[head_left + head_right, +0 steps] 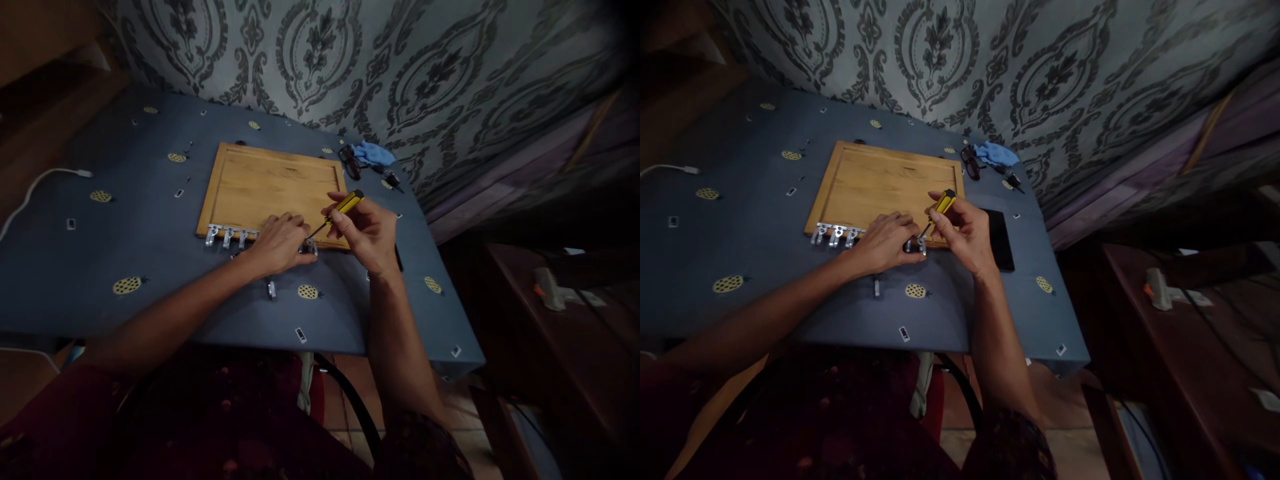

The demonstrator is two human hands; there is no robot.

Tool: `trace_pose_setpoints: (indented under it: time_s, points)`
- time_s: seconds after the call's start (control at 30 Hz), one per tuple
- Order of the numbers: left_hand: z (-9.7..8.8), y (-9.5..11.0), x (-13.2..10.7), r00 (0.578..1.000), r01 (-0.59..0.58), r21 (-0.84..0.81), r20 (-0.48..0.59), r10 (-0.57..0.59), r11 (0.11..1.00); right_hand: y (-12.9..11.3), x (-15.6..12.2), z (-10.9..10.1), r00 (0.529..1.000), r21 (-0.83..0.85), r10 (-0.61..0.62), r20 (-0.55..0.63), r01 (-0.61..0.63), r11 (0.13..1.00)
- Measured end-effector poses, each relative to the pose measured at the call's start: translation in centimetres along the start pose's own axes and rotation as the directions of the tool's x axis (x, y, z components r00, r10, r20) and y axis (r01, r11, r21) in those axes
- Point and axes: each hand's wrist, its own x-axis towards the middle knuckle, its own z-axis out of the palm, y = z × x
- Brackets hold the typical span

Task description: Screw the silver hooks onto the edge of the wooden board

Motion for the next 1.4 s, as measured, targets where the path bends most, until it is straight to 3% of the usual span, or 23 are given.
trace_pose_setpoints:
  time_s: [0.17,0.47,1.4]
  points:
    - [0.2,-0.1,0.0,1.0,0.001,0.005,-0.016,-0.001,1.0,-0.2,0.0,-0.4,0.999,-0.005,0.021,0.025,-0.021,1.0]
    - [0.5,-0.1,0.0,0.999,0.004,0.005,-0.033,-0.004,1.0,0.6,0.3,-0.2,0.987,-0.01,-0.06,-0.148,0.06,0.998]
    - [0.3,-0.1,0.0,0.999,0.001,0.017,-0.034,0.0,1.0,0.4,0.3,0.3,0.992,0.027,0.041,-0.116,-0.038,0.999]
